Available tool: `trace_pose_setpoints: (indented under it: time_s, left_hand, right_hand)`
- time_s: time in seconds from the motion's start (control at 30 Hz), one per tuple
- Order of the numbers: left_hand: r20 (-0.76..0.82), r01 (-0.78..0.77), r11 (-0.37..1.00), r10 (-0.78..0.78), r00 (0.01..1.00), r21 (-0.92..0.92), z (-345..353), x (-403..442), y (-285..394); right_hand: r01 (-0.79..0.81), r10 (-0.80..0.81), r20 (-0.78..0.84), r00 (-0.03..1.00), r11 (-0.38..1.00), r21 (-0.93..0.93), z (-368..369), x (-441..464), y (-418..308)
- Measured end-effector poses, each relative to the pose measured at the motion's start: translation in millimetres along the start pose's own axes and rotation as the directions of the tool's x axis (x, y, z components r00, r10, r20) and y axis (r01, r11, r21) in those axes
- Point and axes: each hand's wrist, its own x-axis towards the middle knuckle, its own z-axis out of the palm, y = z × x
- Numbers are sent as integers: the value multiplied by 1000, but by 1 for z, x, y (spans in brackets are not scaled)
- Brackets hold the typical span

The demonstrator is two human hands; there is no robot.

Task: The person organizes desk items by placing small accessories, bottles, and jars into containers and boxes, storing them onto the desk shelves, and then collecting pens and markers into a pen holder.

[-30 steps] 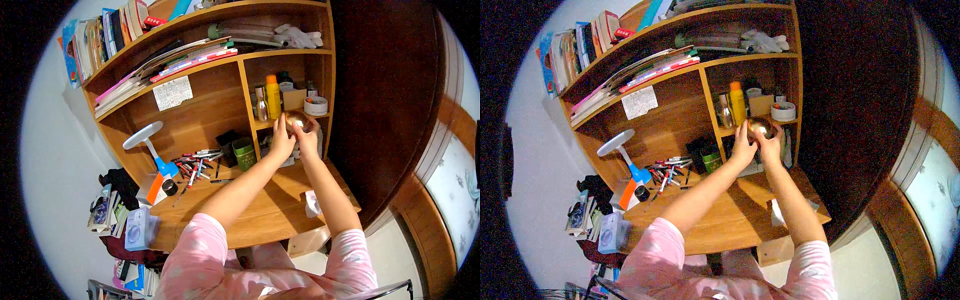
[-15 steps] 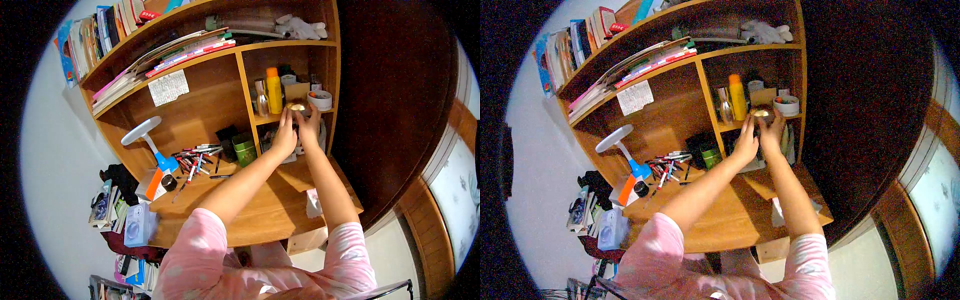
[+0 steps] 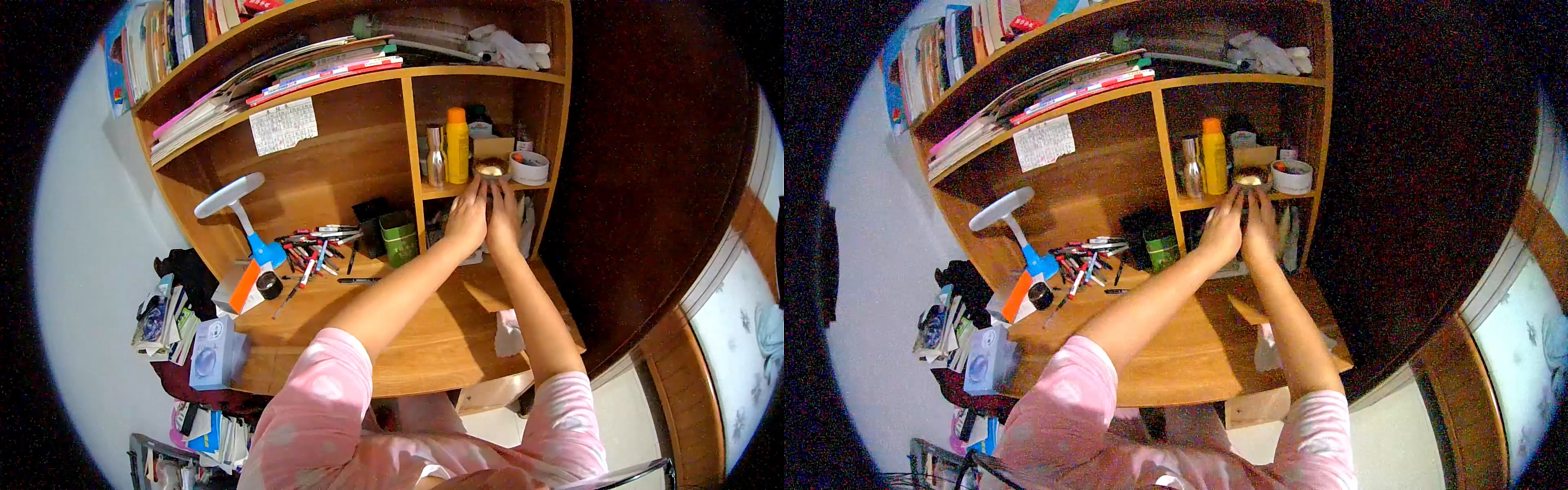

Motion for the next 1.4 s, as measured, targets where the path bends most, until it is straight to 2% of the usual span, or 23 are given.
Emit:
trace_pose_setpoints:
  time_s: [0.03,0.07,0.13,0.17,0.27,0.33,0.43,0.53,0.57,0.67,0.7,0.73,0.8,0.9,1.0,1.03,1.07,1.2,1.23,1.27,1.37,1.4]
  left_hand:
    - [-51,-29,1000,29,998,4,2,0,-2]
    - [-31,-25,1000,25,999,13,4,0,-4]
    - [13,-8,999,8,1000,31,0,-4,-3]
    - [-12,-24,1000,24,1000,8,-2,-8,-4]
    - [13,2,997,-1,1000,-83,-25,-24,-1]
    - [-17,-27,997,26,1000,-76,-35,-40,-14]
    - [-41,-25,996,21,999,-89,-66,-75,-28]
    - [67,82,996,-78,995,-47,-101,-118,-40]
    - [162,118,993,-116,980,-2,-110,-130,-48]
    - [184,173,984,-178,967,43,-132,-183,-70]
    - [203,209,976,-217,955,57,-140,-200,-79]
    - [222,243,967,-253,942,71,-147,-216,-91]
    - [242,314,946,-326,914,84,-159,-245,-119]
    - [230,427,901,-433,871,80,-163,-286,-170]
    - [185,529,846,-531,827,64,-166,-313,-199]
    - [179,554,831,-553,814,51,-172,-317,-199]
    - [173,579,814,-576,799,37,-177,-319,-200]
    - [158,628,778,-618,770,-16,-188,-319,-203]
    - [161,652,757,-639,752,-38,-195,-315,-198]
    - [164,675,736,-660,733,-59,-197,-313,-196]
    - [45,608,790,-607,794,-78,-177,-327,-212]
    - [54,616,784,-613,788,-76,-175,-329,-213]
  right_hand:
    - [-31,30,13,999,996,86,4,3,1]
    - [-65,60,32,998,983,173,9,3,2]
    - [88,-77,-79,994,986,144,2,-2,-10]
    - [70,-69,-13,998,994,88,-5,-5,-11]
    - [161,-152,-90,984,981,112,-20,-12,-36]
    - [212,-201,-94,975,969,124,-22,-20,-55]
    - [269,-270,-18,963,944,191,-24,-36,-89]
    - [312,-351,110,930,912,267,-14,-54,-113]
    - [327,-388,104,916,871,367,-8,-61,-122]
    - [236,-378,251,891,858,455,20,-90,-142]
    - [301,-445,223,868,826,476,27,-97,-149]
    - [193,-408,352,842,838,511,29,-104,-160]
    - [137,-434,431,791,813,566,46,-119,-168]
    - [334,-566,426,706,796,505,77,-129,-171]
    - [278,-375,564,736,926,254,84,-115,-183]
    - [317,-391,514,764,920,228,102,-107,-172]
    - [283,-305,508,805,951,123,119,-102,-160]
    - [185,-111,560,821,980,-77,135,-77,-153]
    - [231,-200,496,845,973,-3,139,-79,-143]
    - [219,-168,521,837,975,-36,147,-78,-136]
    - [161,-48,593,804,977,-138,156,-70,-134]
    - [160,-9,595,804,966,-202,157,-67,-134]
